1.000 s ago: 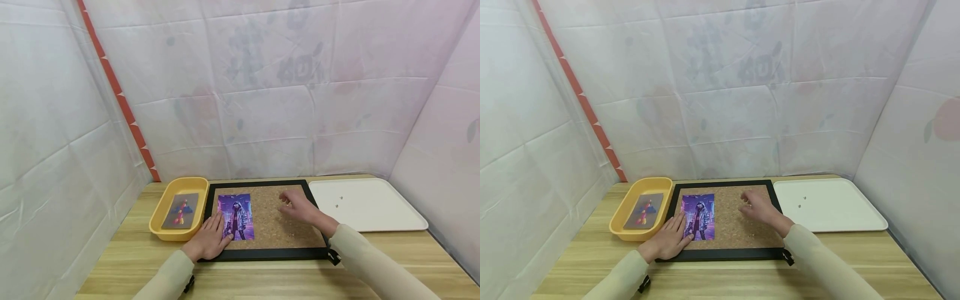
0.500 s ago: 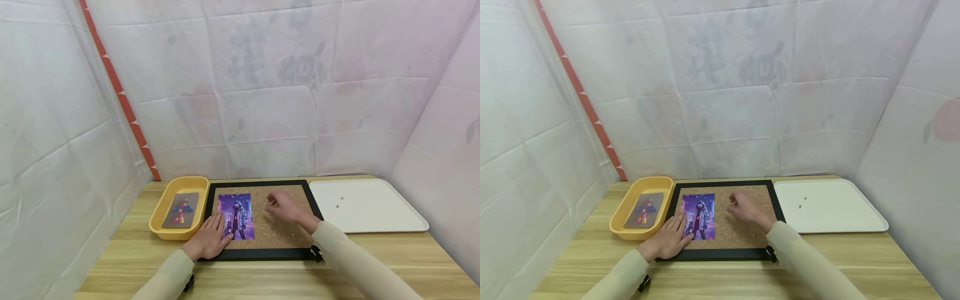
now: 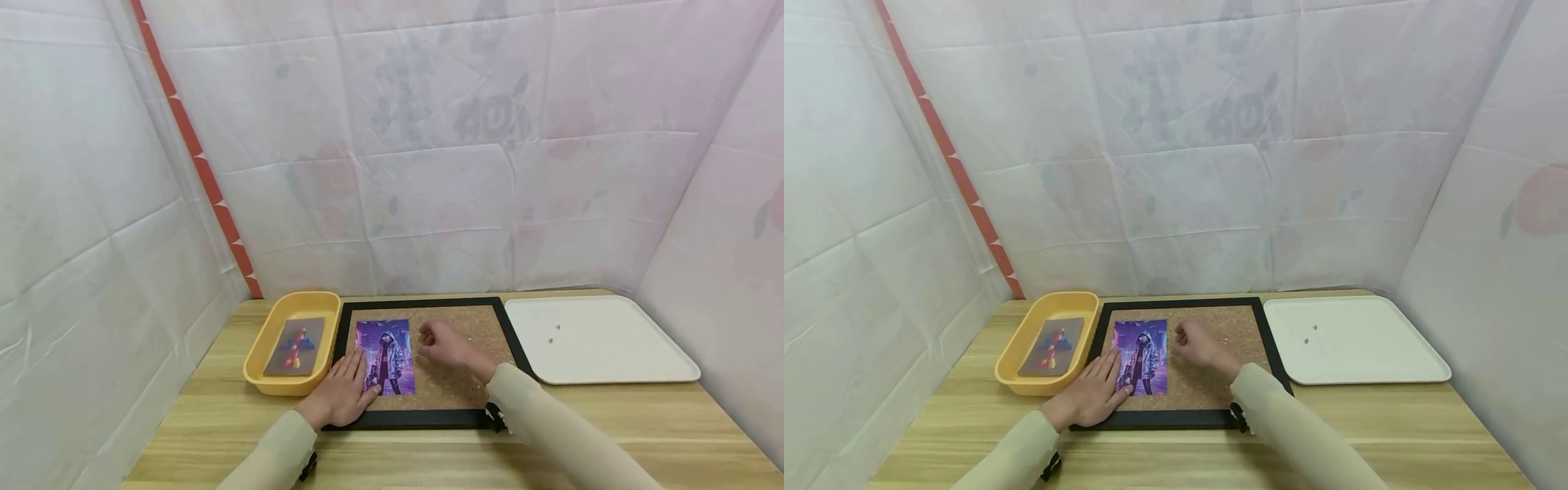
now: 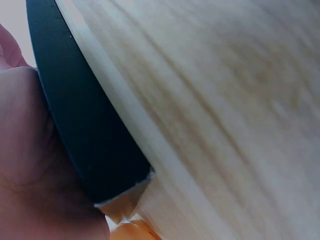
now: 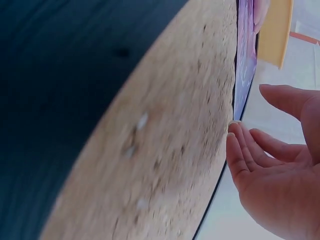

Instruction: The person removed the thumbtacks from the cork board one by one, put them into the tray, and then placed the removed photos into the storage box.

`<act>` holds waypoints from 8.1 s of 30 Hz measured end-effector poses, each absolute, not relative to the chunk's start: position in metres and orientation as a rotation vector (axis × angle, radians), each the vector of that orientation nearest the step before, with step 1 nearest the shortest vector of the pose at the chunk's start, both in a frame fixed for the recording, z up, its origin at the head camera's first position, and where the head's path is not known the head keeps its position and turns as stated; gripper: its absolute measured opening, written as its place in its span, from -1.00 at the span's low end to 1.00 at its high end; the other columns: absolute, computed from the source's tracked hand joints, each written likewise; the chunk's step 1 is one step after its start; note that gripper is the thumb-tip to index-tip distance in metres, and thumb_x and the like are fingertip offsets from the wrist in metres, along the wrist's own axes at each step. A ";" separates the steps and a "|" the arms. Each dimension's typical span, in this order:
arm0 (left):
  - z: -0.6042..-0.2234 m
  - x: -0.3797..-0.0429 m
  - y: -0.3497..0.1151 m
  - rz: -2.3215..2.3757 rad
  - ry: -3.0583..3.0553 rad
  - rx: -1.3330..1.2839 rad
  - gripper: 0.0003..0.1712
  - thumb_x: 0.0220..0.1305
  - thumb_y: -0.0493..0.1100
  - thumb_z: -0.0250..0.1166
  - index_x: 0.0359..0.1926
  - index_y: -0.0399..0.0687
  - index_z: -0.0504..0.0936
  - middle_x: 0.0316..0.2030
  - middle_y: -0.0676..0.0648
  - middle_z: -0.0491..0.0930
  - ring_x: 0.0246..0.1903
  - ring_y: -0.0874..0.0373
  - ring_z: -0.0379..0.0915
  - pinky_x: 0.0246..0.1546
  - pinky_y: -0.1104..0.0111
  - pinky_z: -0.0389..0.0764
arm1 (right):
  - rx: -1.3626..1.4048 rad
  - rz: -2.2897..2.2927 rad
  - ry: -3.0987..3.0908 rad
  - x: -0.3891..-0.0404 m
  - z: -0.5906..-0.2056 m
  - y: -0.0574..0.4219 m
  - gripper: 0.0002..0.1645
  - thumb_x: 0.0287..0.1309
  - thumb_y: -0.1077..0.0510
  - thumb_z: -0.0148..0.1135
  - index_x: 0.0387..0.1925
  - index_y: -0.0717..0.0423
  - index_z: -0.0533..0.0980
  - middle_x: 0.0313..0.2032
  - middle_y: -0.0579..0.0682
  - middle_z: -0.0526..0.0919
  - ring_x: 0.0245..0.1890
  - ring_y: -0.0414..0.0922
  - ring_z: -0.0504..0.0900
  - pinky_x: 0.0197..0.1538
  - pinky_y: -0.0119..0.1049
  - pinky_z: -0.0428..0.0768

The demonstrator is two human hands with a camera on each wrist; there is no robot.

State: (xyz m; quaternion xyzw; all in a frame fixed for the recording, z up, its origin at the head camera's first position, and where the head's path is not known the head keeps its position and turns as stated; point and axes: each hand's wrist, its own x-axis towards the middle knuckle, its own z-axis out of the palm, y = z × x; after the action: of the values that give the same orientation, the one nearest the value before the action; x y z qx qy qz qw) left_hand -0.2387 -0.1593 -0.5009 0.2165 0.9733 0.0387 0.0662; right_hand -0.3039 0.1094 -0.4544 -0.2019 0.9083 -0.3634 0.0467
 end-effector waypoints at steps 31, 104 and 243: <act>-0.505 -0.239 -0.162 0.160 2.980 0.688 -0.06 0.59 0.36 -0.26 0.62 -0.27 -0.07 0.63 -0.25 -0.22 0.61 -0.13 -0.31 0.57 -0.01 -0.13 | -0.179 -1.425 2.492 -0.308 -0.441 0.091 -0.42 0.19 0.31 0.38 -0.78 0.03 0.26 -0.75 -0.14 0.16 -0.70 -0.21 0.10 -0.57 -0.33 0.20; -0.463 -0.205 -0.167 0.394 2.982 0.788 -0.12 0.50 0.31 0.08 0.58 -0.14 0.20 0.57 -0.23 0.09 0.54 -0.21 0.00 0.49 -0.13 0.12 | -0.306 -1.540 2.439 -0.294 -0.442 0.101 -0.76 0.47 0.29 0.13 -0.34 0.33 0.60 -0.47 0.10 0.66 -0.54 -0.14 0.60 -0.41 -0.27 0.68; -0.445 -0.210 -0.318 0.376 3.134 0.379 0.25 0.40 0.40 0.15 0.48 -0.67 -0.04 0.50 -0.60 -0.18 0.45 -0.55 -0.10 0.41 -0.26 0.13 | -0.448 -1.829 2.284 -0.311 -0.400 -0.026 -0.76 0.47 0.31 0.11 -0.19 0.43 0.64 -0.42 0.16 0.71 -0.24 0.30 0.73 -0.36 -0.27 0.74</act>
State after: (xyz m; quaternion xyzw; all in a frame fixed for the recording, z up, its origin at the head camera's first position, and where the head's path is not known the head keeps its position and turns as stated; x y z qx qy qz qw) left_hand -0.2098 -0.3181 -0.4453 0.1191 0.9857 0.1182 -0.0186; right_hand -0.3111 -0.0263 -0.4002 -0.1506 0.7684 -0.6154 0.0908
